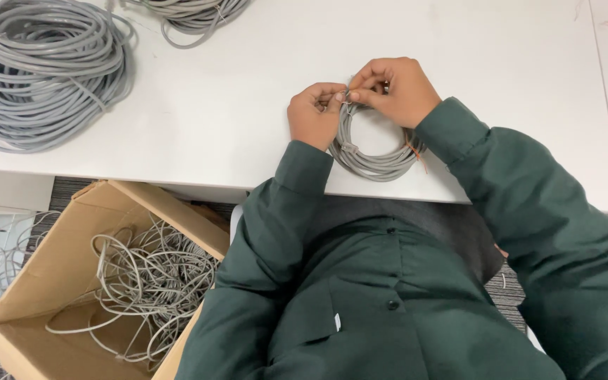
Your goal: The person uncoils a grey cable by hand and then recoils it into a smaller loop before securing the bundle by twisting a thin wire around it.
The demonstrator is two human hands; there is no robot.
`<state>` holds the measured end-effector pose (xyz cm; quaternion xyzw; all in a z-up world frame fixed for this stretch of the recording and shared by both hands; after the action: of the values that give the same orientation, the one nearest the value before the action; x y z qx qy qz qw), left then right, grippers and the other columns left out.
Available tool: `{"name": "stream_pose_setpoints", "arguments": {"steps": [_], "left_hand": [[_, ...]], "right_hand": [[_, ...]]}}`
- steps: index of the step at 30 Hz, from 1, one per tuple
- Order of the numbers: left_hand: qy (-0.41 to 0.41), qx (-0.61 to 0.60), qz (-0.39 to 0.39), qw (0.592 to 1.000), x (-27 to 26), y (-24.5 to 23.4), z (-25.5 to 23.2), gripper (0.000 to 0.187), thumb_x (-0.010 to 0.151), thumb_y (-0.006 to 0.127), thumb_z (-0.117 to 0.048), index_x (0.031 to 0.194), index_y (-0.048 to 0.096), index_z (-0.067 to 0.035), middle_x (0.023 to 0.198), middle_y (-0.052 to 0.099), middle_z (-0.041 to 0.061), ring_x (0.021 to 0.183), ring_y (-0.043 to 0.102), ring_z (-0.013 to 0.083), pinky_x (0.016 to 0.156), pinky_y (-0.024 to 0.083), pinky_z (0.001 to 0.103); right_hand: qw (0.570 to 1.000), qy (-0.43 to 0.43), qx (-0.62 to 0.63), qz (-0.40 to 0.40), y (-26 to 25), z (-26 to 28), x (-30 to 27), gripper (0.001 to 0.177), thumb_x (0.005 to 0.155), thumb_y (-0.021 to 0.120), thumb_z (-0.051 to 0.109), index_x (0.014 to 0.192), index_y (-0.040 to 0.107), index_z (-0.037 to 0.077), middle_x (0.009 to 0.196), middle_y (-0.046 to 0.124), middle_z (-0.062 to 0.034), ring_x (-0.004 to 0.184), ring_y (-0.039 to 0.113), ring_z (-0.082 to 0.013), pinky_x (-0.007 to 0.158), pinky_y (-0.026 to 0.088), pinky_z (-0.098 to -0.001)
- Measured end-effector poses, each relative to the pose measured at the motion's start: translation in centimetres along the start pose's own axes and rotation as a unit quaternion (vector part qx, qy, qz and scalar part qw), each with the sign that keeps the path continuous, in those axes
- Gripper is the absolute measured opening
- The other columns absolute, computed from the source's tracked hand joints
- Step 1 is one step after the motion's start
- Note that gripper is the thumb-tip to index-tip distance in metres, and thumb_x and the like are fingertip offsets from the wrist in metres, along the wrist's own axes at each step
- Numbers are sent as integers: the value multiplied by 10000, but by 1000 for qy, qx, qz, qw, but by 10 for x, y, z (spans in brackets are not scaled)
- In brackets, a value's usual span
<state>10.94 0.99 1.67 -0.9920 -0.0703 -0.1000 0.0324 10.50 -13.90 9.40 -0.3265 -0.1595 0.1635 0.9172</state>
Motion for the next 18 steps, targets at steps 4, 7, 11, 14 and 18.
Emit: {"name": "stream_pose_setpoints", "arguments": {"steps": [4, 7, 11, 14, 18], "left_hand": [[-5, 18, -13, 1000, -2, -6, -4, 84, 877, 756, -52, 959, 757, -33, 802, 788, 61, 702, 714, 100, 656, 569, 256], [-26, 14, -16, 999, -3, -9, -3, 81, 861, 770, -46, 936, 749, -24, 777, 787, 76, 672, 712, 114, 634, 571, 258], [-19, 2, 19, 1000, -6, -6, -13, 65, 866, 764, -50, 922, 795, -37, 792, 795, 76, 698, 737, 113, 656, 585, 253], [7, -6, 44, 999, -3, -2, -12, 79, 874, 749, -41, 921, 812, -42, 806, 802, 77, 731, 742, 113, 697, 599, 257], [49, -24, 60, 997, -2, 0, -11, 84, 871, 764, -37, 943, 806, -31, 833, 804, 79, 768, 740, 123, 732, 600, 273]], "right_hand": [[999, 1, 42, -21, 0, -3, 1, 147, 922, 819, 138, 1003, 736, 47, 836, 758, -26, 704, 631, -61, 651, 498, -224], [999, -2, 37, -26, 3, -2, 2, 172, 903, 856, 155, 970, 741, 46, 814, 749, -30, 678, 606, -55, 630, 479, -219], [998, -19, 18, -49, 2, 0, 4, 218, 874, 887, 169, 969, 741, 37, 787, 721, -23, 640, 560, -56, 590, 451, -215], [998, -22, 16, -50, 2, -2, 4, 198, 884, 880, 169, 973, 761, 37, 765, 709, -6, 609, 519, -55, 561, 427, -208], [999, 2, 26, -38, 3, -9, 4, 159, 905, 863, 175, 963, 787, 48, 738, 704, 8, 596, 510, -43, 549, 417, -202]]}}
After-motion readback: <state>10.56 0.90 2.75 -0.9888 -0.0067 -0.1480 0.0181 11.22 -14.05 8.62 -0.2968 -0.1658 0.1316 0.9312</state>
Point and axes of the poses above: each hand's wrist, its own x-axis towards the middle knuckle, its own y-axis out of the palm, z = x × y, the point moved 10 cm from there along x, towards the middle knuckle
